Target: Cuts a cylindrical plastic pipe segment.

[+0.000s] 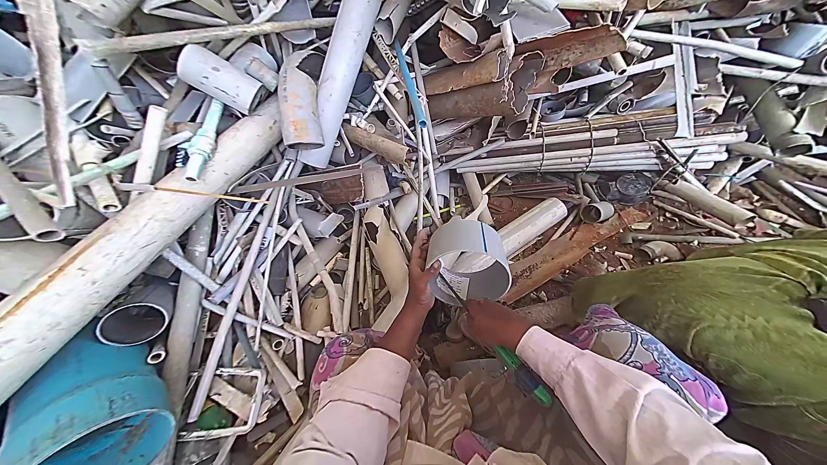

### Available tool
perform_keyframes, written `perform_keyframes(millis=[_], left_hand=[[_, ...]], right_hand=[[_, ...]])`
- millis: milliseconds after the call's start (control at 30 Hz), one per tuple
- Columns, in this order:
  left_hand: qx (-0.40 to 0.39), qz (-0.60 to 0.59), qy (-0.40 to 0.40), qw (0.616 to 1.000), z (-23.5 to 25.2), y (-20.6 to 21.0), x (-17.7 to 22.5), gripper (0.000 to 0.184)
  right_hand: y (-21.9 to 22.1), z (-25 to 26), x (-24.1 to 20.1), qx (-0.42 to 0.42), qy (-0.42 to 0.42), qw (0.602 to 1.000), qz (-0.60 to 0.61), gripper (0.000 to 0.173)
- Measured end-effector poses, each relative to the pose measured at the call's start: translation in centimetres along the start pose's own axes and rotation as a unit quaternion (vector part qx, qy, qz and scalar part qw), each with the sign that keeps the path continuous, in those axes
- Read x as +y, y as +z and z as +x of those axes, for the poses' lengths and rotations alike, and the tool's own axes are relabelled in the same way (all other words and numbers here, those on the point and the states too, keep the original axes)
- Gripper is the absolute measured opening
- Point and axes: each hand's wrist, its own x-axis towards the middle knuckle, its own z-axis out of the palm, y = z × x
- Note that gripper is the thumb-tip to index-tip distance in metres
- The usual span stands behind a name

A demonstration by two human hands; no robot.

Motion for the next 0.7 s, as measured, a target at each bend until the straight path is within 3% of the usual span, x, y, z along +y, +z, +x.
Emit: perform_keyframes(millis=[233,533,700], left_hand=[[-0.033,-0.016,-0.01,0.999,-0.11,0.09,-0.45,0.113],[-0.01,-0.032,-0.001,0.999,-0.13,0.15,-0.7,0.109],[0.013,-0.037,-0.009,0.999,0.17,-0.12,-0.07,0.103]], right_hand=[[-0.02,0.17,0.05,-0.003,0.015,1.0,-0.005,0.036],[0.24,0.75,0.24,-0.013,-0.007,0.99,0.14,0.03],[-0.14,0.46,0.15,0.003,-0.031,0.996,0.084,0.033]])
